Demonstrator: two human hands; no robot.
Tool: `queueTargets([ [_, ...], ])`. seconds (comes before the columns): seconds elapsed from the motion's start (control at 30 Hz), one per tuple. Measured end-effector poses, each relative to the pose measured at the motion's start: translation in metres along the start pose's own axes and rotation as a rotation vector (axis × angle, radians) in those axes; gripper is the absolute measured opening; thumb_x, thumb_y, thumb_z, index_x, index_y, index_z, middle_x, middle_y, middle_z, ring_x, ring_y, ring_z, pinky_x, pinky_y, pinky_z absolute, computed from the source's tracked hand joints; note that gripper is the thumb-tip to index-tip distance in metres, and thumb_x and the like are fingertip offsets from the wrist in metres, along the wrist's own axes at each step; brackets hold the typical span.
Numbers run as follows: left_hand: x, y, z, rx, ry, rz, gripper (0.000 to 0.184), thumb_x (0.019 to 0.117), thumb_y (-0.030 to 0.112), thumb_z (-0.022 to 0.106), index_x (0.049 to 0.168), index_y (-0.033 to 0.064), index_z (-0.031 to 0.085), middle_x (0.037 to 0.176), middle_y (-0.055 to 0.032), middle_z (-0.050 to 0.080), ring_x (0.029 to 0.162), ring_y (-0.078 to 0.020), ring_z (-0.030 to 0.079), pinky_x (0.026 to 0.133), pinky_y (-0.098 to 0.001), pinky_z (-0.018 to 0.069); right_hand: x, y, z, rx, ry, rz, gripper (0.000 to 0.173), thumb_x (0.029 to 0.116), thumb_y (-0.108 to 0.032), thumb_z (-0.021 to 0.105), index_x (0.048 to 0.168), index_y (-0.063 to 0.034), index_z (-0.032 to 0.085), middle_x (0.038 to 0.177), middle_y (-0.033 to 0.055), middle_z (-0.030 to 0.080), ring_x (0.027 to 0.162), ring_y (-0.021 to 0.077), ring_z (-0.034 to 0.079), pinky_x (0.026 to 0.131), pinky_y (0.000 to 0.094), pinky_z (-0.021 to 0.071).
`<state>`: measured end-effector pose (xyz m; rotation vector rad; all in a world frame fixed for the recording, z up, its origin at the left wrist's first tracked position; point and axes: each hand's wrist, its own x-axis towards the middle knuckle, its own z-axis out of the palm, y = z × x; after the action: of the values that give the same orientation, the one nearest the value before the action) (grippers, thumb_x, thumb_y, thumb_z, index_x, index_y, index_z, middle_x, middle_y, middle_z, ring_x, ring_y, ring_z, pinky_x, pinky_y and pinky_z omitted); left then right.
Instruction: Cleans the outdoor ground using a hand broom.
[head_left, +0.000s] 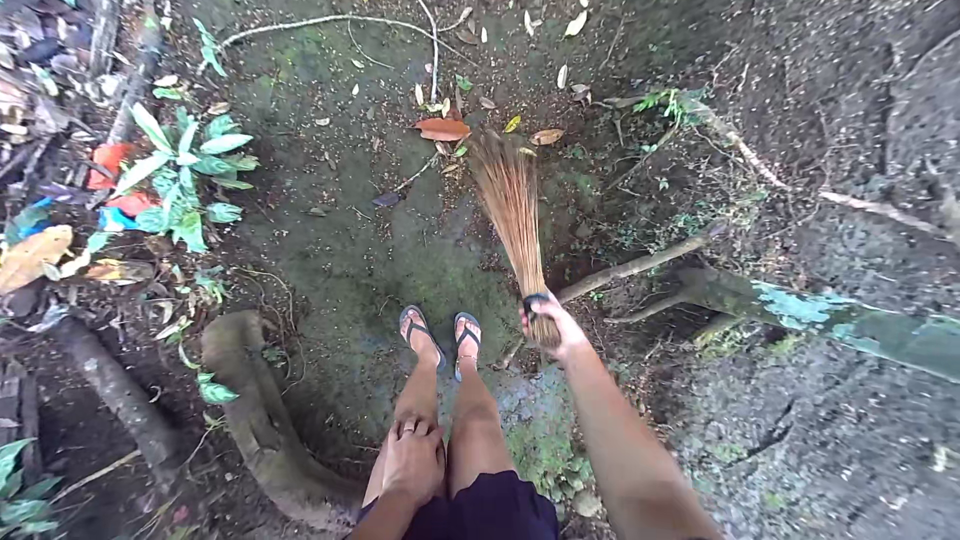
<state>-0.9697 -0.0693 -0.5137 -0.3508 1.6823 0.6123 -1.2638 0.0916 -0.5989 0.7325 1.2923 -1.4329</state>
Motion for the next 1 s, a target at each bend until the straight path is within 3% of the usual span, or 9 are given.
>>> queueTargets([
  [0.07, 0.001, 0.001, -0.007, -0.006, 0.007, 0.004, 0.047, 0.1042, 0.040, 0.037, 0.148, 0.0356, 0.054, 0.156, 0.0038, 0.049, 0.153, -0.0257, 0.028, 0.124, -0.0598, 0.0138, -0.048, 0.020, 0.003, -0.011, -0.003, -0.014, 0.109, 0.0778, -0.013, 0.072, 0.163, -0.0256, 0.005, 0.101, 0.0146, 0.063, 0.076, 0.0242, 0.068, 0.064, 0.0391, 0.0606],
  [0.17, -0.002, 0.002, -0.014, -0.021, -0.001, 0.003, 0.048, 0.1039, 0.040, 0.037, 0.149, 0.0357, 0.052, 0.156, 0.0038, 0.048, 0.153, -0.0260, 0.028, 0.124, -0.0606, 0.0132, -0.110, 0.063, 0.034, 0.134, 0.100, -0.022, 0.119, 0.0726, -0.010, 0.077, 0.163, -0.0260, 0.002, 0.104, 0.0181, 0.065, 0.081, 0.0292, 0.070, 0.068, 0.0456, 0.0621],
  [0.23, -0.002, 0.001, -0.013, -0.031, 0.013, 0.005, 0.047, 0.1027, 0.040, 0.041, 0.148, 0.0360, 0.053, 0.156, 0.0038, 0.049, 0.153, -0.0273, 0.029, 0.124, -0.0615, 0.0129, -0.121, 0.087, 0.063, 0.255, 0.184, 0.000, 0.102, 0.0812, -0.005, 0.068, 0.160, -0.0233, 0.007, 0.105, 0.0184, 0.064, 0.083, 0.0307, 0.070, 0.070, 0.0483, 0.0621],
  [0.37, -0.002, -0.001, -0.008, -0.032, 0.026, 0.005, 0.047, 0.1035, 0.040, 0.038, 0.148, 0.0368, 0.053, 0.156, 0.0046, 0.048, 0.153, -0.0272, 0.029, 0.123, -0.0620, 0.0134, -0.049, 0.090, 0.125, 0.317, 0.226, 0.121, 0.033, 0.0991, -0.013, 0.054, 0.131, -0.0067, 0.047, 0.088, 0.0132, 0.064, 0.072, 0.0218, 0.065, 0.063, 0.0377, 0.0580],
  [0.5, -0.002, -0.003, -0.004, -0.022, 0.018, 0.007, 0.048, 0.1037, 0.040, 0.038, 0.150, 0.0377, 0.051, 0.157, 0.0051, 0.047, 0.154, -0.0261, 0.027, 0.124, -0.0621, 0.0123, 0.021, 0.052, 0.165, 0.315, -0.083, 0.220, 0.025, 0.1024, -0.015, 0.049, 0.126, -0.0066, 0.046, 0.086, 0.0125, 0.063, 0.069, 0.0208, 0.066, 0.063, 0.0353, 0.0595],
  [0.57, -0.002, -0.005, -0.003, -0.014, 0.011, 0.007, 0.047, 0.1039, 0.040, 0.038, 0.149, 0.0382, 0.051, 0.157, 0.0055, 0.047, 0.154, -0.0256, 0.027, 0.124, -0.0618, 0.0125, 0.026, 0.039, 0.159, 0.355, -0.133, 0.181, 0.026, 0.1012, -0.012, 0.049, 0.126, -0.0068, 0.045, 0.088, 0.0140, 0.063, 0.068, 0.0221, 0.066, 0.059, 0.0347, 0.0592],
  [0.7, -0.002, -0.009, -0.012, -0.006, 0.014, 0.007, 0.047, 0.1041, 0.039, 0.038, 0.149, 0.0364, 0.052, 0.157, 0.0051, 0.048, 0.154, -0.0252, 0.027, 0.124, -0.0611, 0.0137, -0.028, 0.058, 0.153, 0.175, -0.277, 0.205, 0.077, 0.0900, -0.006, 0.061, 0.155, -0.0180, 0.021, 0.103, 0.0155, 0.063, 0.077, 0.0254, 0.068, 0.064, 0.0398, 0.0602],
  [0.87, -0.004, -0.013, -0.021, -0.023, 0.020, 0.021, 0.046, 0.1042, 0.039, 0.038, 0.146, 0.0316, 0.056, 0.155, 0.0036, 0.049, 0.152, -0.0253, 0.030, 0.123, -0.0595, 0.0164, -0.116, 0.055, 0.143, 0.462, -0.296, 0.391, 0.036, 0.0844, -0.022, 0.066, 0.116, -0.0069, 0.057, 0.097, 0.0154, 0.070, 0.070, 0.0216, 0.069, 0.059, 0.0340, 0.0601],
  [1.0, -0.003, -0.017, -0.018, -0.020, 0.010, 0.021, 0.047, 0.1041, 0.038, 0.038, 0.149, 0.0368, 0.051, 0.156, 0.0052, 0.048, 0.153, -0.0243, 0.029, 0.124, -0.0607, 0.0156, -0.067, -0.035, 0.077, 0.347, -0.014, 0.284, 0.027, 0.0994, -0.029, 0.047, 0.107, -0.0050, 0.055, 0.086, 0.0126, 0.066, 0.066, 0.0177, 0.067, 0.056, 0.0277, 0.0587],
])
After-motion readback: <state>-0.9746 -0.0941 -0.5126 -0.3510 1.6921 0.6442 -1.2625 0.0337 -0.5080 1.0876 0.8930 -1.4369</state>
